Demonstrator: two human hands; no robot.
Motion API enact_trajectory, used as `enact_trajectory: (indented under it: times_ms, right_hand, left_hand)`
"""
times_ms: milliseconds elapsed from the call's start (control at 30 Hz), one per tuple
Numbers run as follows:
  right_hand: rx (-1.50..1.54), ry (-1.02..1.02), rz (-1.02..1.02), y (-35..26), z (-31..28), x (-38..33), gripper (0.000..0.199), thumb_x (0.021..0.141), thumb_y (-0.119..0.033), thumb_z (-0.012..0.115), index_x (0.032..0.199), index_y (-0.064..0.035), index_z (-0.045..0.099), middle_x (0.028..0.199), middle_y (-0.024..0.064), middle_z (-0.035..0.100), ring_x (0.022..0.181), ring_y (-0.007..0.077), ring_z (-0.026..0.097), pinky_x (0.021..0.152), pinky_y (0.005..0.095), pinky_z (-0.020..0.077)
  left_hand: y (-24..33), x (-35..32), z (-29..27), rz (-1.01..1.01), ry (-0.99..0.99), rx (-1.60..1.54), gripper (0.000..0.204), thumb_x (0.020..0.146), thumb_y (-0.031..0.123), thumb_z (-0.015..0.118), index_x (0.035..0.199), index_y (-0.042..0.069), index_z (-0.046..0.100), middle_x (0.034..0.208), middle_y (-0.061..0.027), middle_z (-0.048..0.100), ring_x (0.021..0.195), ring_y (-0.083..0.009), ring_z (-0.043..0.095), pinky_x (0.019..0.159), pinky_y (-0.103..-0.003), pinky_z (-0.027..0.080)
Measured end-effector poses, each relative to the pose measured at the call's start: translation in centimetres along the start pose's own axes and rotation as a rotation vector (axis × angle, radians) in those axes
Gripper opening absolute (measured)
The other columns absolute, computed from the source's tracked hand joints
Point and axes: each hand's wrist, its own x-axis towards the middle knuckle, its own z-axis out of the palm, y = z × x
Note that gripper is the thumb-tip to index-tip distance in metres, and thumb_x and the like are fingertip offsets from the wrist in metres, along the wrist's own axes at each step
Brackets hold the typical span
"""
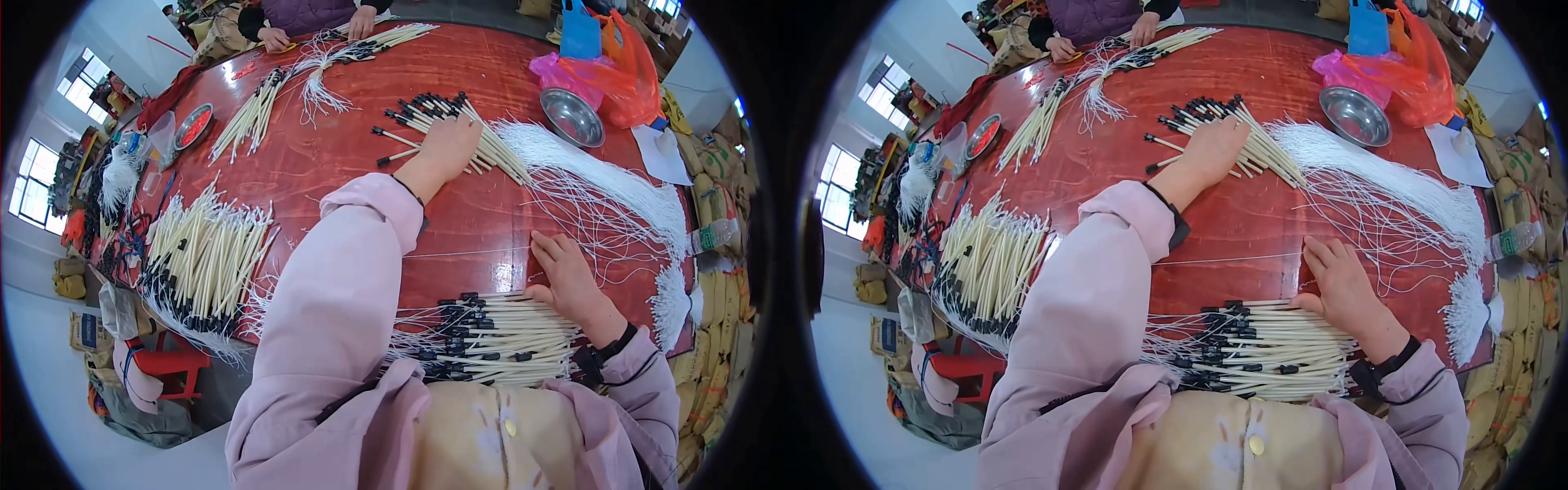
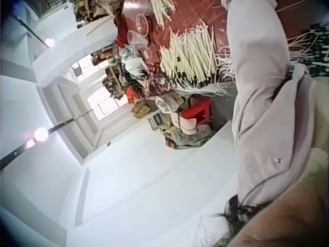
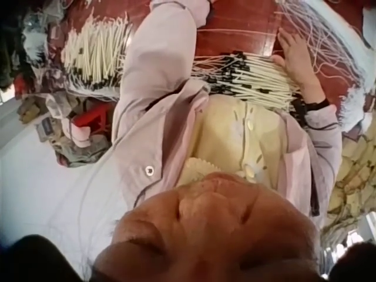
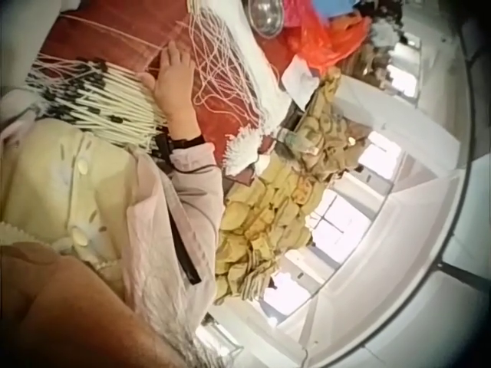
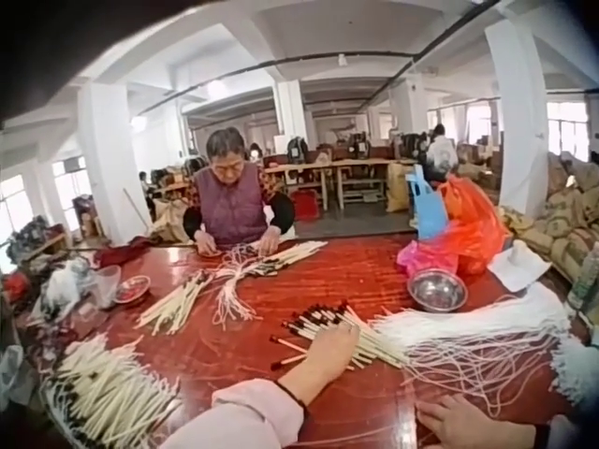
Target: The person assembles components by hand, threading a white cord through a white stick and sliding a black plastic cap onto the end. They then place the completed assembly onto a growing pile on the table.
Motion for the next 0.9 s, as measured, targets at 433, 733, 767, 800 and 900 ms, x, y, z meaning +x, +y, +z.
enact_trajectory:
  times_ms: [433,733,767,800,900]
  right_hand:
    - [0.061,0.05,0.019,0.4,0.6,-0.5,0.081,0.085,-0.056,0.064,0.128,0.0118,0.057,0.142,0.0232,0.051,0.125,0.0416,0.048,0.11,0.0487,0.0371]
    - [0.034,0.08,0.018,0.0,0.8,-0.3,0.079,0.085,-0.053,0.066,0.129,0.0111,0.056,0.141,0.0229,0.052,0.125,0.0425,0.047,0.11,0.0491,0.0366]
    - [0.028,0.082,0.02,0.0,0.8,-0.3,0.079,0.085,-0.053,0.066,0.129,0.011,0.056,0.141,0.0229,0.052,0.125,0.0424,0.048,0.11,0.0492,0.0366]
    - [0.027,0.079,0.022,-0.1,0.7,-0.2,0.079,0.085,-0.053,0.066,0.129,0.011,0.056,0.141,0.0229,0.052,0.125,0.0424,0.048,0.11,0.0492,0.0366]
    - [0.033,0.041,0.038,-0.7,0.1,0.2,0.078,0.084,-0.051,0.068,0.129,0.011,0.057,0.14,0.0229,0.052,0.125,0.0417,0.048,0.11,0.0486,0.0371]
  left_hand:
    - [1.1,-19.6,-11.7,-0.224,-0.012,-0.351,0.015,0.09,0.004,0.057,0.104,0.005,0.062,0.098,-0.0165,0.059,0.088,-0.0406,0.064,0.072,-0.048,0.053]
    - [-0.4,-28.1,-13.6,-0.433,-0.04,-0.406,0.014,0.091,0.002,0.063,0.102,0.0,0.07,0.09,-0.0178,0.065,0.082,-0.0375,0.065,0.072,-0.04,0.05]
    - [0.0,-28.0,-13.4,-0.436,-0.041,-0.426,0.013,0.091,0.002,0.063,0.102,0.0,0.07,0.09,-0.0179,0.065,0.082,-0.0374,0.065,0.072,-0.04,0.051]
    - [0.3,-27.8,-13.2,-0.438,-0.041,-0.446,0.013,0.091,0.002,0.063,0.102,-0.001,0.07,0.09,-0.0181,0.065,0.082,-0.0372,0.065,0.072,-0.039,0.051]
    - [0.5,-27.5,-13.0,-0.448,-0.04,-0.454,0.013,0.092,0.003,0.064,0.103,0.0,0.07,0.092,-0.017,0.065,0.085,-0.0375,0.065,0.073,-0.041,0.051]
